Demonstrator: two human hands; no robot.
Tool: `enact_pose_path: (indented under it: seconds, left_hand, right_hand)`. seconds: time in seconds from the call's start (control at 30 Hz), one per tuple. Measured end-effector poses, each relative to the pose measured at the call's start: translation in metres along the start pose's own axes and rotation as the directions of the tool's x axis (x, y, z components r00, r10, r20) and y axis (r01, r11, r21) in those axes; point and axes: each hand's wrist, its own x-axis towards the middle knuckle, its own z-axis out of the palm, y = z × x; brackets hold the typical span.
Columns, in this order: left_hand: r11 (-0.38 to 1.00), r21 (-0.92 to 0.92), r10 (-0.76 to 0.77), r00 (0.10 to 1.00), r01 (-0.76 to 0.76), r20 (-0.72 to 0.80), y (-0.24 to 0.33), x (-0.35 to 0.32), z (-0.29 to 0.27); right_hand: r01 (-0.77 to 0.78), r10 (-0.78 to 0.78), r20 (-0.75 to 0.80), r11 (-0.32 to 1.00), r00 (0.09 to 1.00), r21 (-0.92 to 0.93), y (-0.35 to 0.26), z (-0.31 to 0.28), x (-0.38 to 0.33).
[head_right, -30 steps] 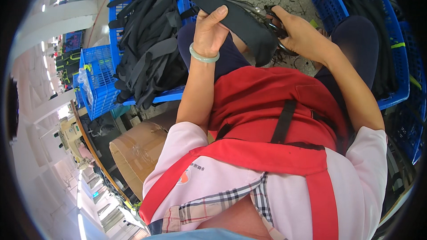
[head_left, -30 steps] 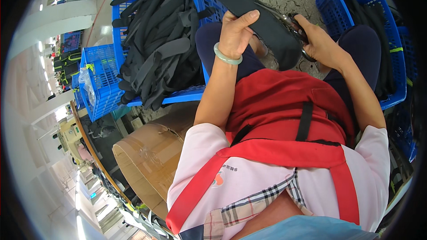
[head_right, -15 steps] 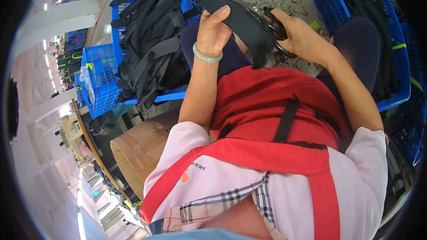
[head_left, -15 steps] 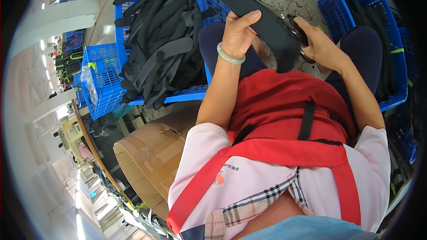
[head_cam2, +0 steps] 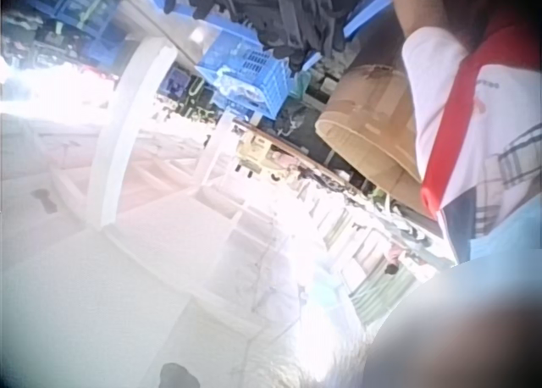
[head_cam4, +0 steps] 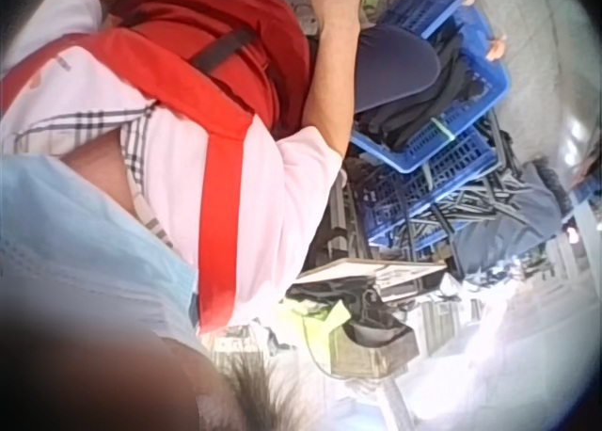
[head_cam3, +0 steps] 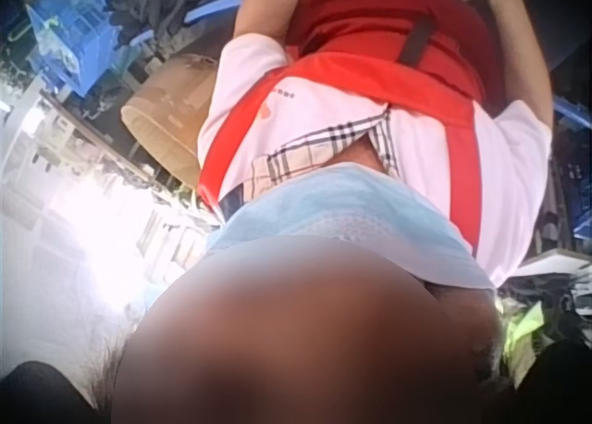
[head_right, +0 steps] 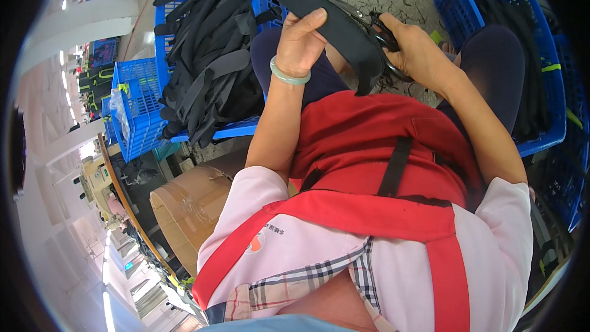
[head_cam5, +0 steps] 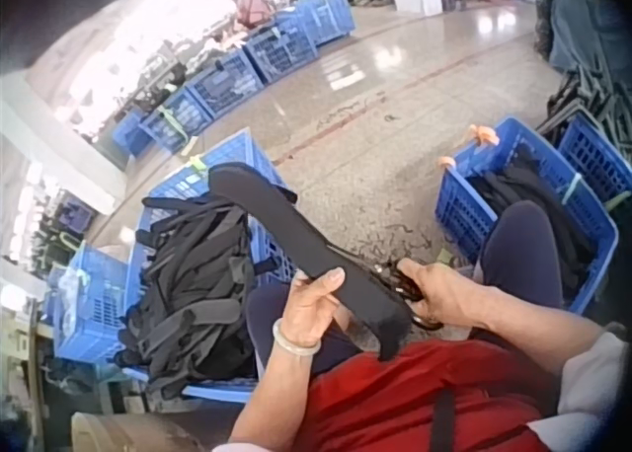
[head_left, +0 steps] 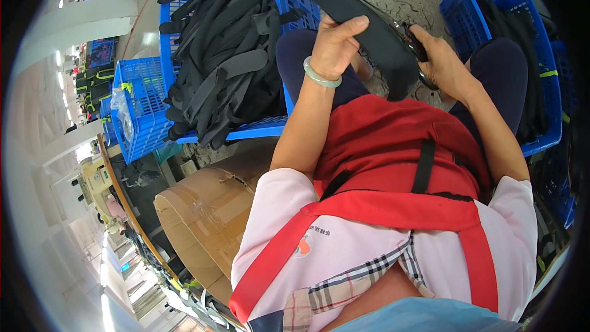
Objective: Trim excess material from a black foam or rubber component using scissors.
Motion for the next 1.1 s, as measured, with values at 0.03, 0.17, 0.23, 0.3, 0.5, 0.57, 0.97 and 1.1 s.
enact_pose_path:
  seconds: [0.03,0.17,0.23,0.3,0.5,0.57,0.97,1.1]
  left_hand:
    - [1.0,0.001,0.003,1.0,-0.003,-0.001,-0.001,-0.001,0.001]
    - [1.0,0.009,0.008,1.0,-0.007,-0.002,-0.002,-0.003,0.01]
    - [1.0,-0.017,-0.01,0.999,0.01,-0.043,0.005,0.001,0.01]
    - [0.99,-0.14,0.008,0.995,-0.022,-0.099,0.018,0.01,0.005]
    - [0.997,-0.014,0.07,0.996,-0.071,-0.06,0.01,0.007,0.007]
    - [0.997,-0.019,0.075,0.995,-0.076,-0.065,0.011,0.006,0.007]
    - [0.997,0.028,0.069,0.997,-0.068,-0.028,0.002,0.0,0.013]
    - [0.997,-0.057,0.046,0.995,-0.051,-0.083,0.014,0.003,0.008]
  right_hand:
    - [0.022,-0.022,-0.031,1.0,0.999,0.008,0.0,0.001,0.001]
    - [0.01,-0.01,0.009,1.0,1.0,0.01,0.003,-0.004,0.0]
    - [-0.115,0.115,0.005,0.993,0.993,-0.038,-0.001,-0.006,-0.001]
    - [-0.124,0.125,0.005,0.992,0.992,-0.029,-0.004,-0.003,0.001]
    - [-0.034,0.033,-0.061,0.999,0.998,-0.024,-0.004,0.006,0.002]
    - [-0.033,0.031,-0.042,0.999,0.999,-0.039,-0.005,0.004,0.004]
    - [-0.068,0.068,0.002,0.998,0.998,0.004,-0.001,-0.002,0.005]
    - [-0.115,0.114,-0.03,0.992,0.993,-0.045,-0.002,-0.015,0.007]
